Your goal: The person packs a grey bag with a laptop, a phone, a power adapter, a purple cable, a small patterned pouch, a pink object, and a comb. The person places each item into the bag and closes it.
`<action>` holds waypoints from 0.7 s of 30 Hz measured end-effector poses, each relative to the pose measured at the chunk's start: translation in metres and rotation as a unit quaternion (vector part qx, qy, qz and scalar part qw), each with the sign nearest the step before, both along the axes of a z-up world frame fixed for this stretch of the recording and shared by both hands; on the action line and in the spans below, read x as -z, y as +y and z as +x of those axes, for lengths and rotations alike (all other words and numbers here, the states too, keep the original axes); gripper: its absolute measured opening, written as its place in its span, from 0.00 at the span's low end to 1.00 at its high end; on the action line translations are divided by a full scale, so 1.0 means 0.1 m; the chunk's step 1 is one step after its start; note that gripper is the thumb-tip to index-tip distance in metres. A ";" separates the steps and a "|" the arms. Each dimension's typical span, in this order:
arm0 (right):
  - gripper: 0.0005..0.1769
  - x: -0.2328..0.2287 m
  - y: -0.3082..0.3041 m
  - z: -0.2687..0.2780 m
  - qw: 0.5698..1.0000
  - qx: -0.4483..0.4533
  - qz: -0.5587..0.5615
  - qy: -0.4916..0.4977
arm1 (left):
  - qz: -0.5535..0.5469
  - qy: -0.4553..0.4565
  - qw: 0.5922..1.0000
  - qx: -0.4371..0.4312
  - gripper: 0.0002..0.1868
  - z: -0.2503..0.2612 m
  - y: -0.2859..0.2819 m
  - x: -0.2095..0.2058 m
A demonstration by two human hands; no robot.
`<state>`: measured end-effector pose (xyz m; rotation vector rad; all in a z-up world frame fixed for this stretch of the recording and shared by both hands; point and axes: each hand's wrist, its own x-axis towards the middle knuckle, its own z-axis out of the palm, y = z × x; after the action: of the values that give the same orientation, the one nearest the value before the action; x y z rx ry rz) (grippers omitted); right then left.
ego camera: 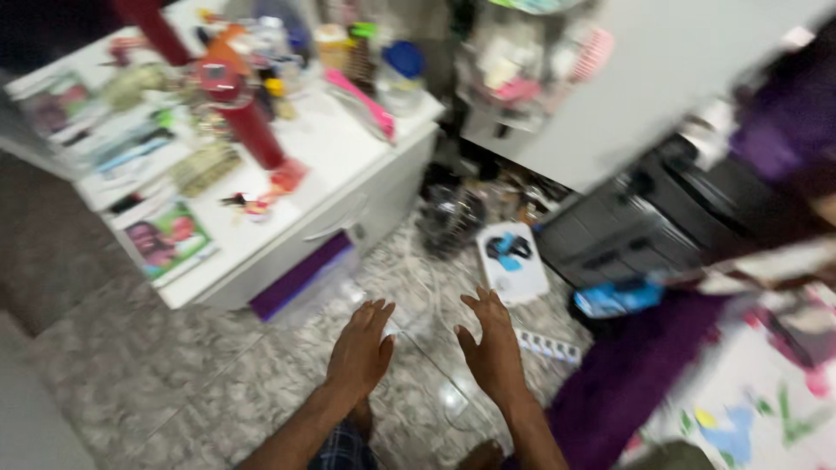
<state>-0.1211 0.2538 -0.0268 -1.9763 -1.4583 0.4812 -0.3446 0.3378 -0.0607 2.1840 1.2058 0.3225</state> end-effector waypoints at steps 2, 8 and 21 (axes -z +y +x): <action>0.29 -0.06 0.38 -0.27 0.999 -0.030 -0.023 0.007 | 0.034 -0.024 0.997 -0.061 0.29 -0.26 0.28 0.04; 0.29 -0.13 1.39 -0.94 0.988 -0.140 -0.064 0.022 | 0.171 -0.020 0.974 -0.144 0.30 -1.00 0.94 0.22; 0.37 -0.34 3.15 -1.74 0.984 -0.175 -0.013 0.041 | 0.120 -0.141 0.928 -0.324 0.27 -1.70 1.73 -0.01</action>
<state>-0.2955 0.5689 0.0069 -1.7013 -1.7609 0.7260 -0.5150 0.5110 -0.0592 1.7723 1.7583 1.0680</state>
